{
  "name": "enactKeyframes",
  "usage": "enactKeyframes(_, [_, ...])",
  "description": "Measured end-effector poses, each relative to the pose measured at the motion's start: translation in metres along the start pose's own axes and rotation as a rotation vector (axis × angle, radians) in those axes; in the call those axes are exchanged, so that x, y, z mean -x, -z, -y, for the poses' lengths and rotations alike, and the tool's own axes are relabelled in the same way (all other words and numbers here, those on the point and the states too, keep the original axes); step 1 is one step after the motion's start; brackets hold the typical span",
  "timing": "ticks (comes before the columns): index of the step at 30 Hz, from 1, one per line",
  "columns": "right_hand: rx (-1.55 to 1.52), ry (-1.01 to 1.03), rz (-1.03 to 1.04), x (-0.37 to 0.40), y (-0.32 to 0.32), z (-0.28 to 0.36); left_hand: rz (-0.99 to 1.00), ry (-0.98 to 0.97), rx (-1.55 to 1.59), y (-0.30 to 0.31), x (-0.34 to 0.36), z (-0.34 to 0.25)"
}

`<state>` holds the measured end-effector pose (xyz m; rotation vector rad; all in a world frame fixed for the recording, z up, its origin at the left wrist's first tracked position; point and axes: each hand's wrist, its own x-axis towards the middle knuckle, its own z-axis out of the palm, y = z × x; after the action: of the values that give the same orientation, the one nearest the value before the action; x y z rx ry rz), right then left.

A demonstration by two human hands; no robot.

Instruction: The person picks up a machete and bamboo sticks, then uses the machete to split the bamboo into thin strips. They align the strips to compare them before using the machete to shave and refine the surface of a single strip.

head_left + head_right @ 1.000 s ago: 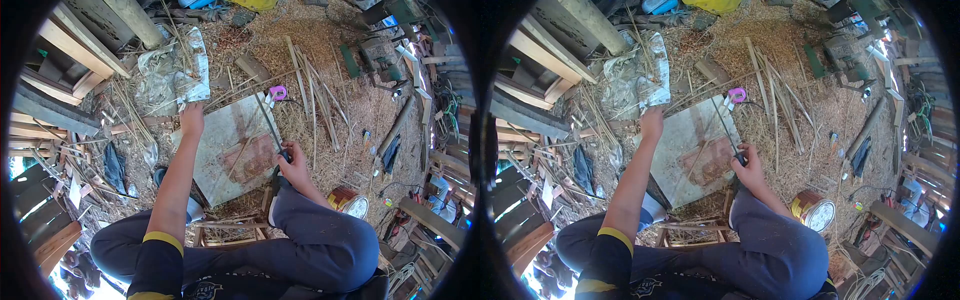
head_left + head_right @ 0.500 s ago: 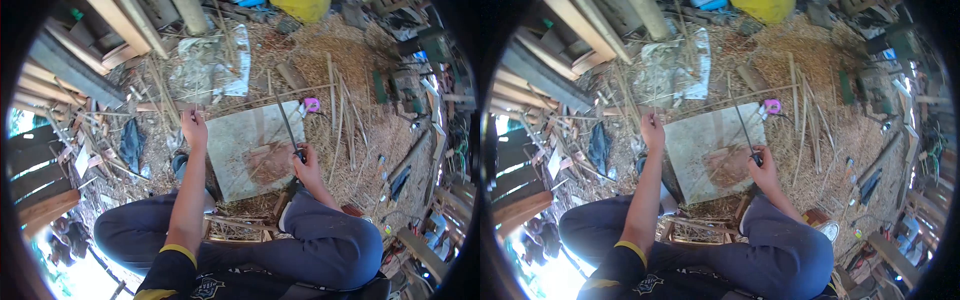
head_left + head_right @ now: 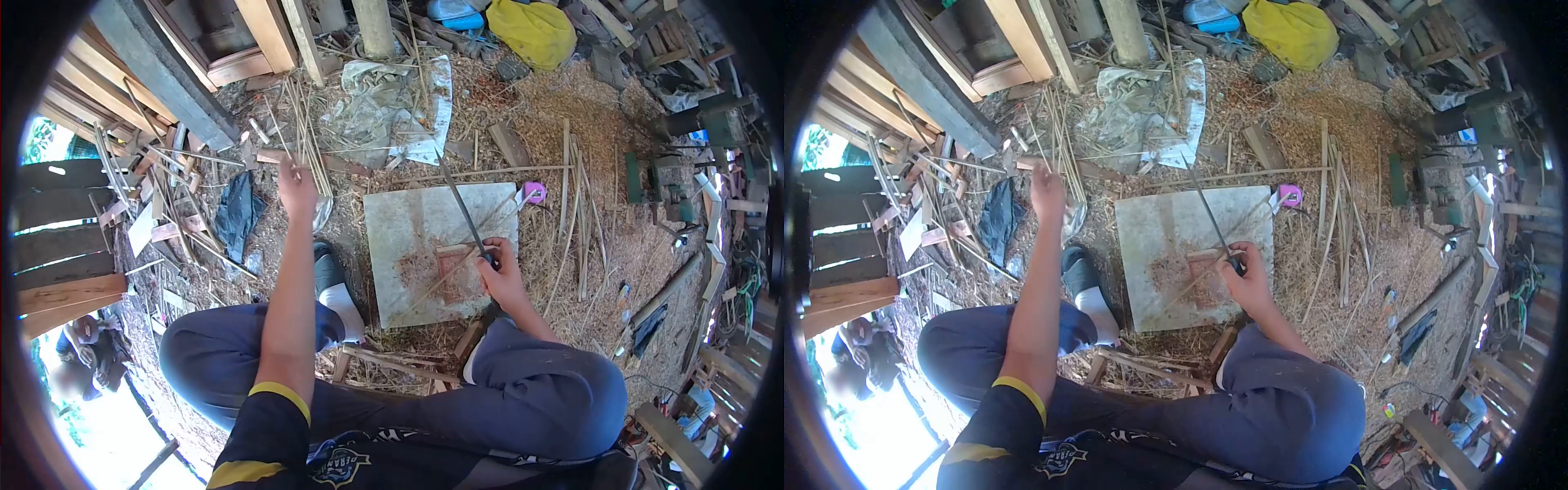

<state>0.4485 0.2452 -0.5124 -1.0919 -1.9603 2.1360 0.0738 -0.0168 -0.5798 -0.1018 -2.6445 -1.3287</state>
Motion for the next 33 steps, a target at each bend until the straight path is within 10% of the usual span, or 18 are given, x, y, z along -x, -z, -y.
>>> enactKeyframes(6, [-0.075,-0.056,-0.092,0.01,0.011,-0.009,0.004,0.02,0.061,0.001,0.013,-0.015])
enactKeyframes(20, [-0.339,-0.04,-0.488,0.047,0.081,-0.013,0.921,-0.433,0.074,-0.079,0.226,-0.144])
enactKeyframes(33, [-0.194,-0.084,-0.556,0.072,0.113,-0.042,1.023,-0.521,-0.333,-0.186,0.268,-0.182])
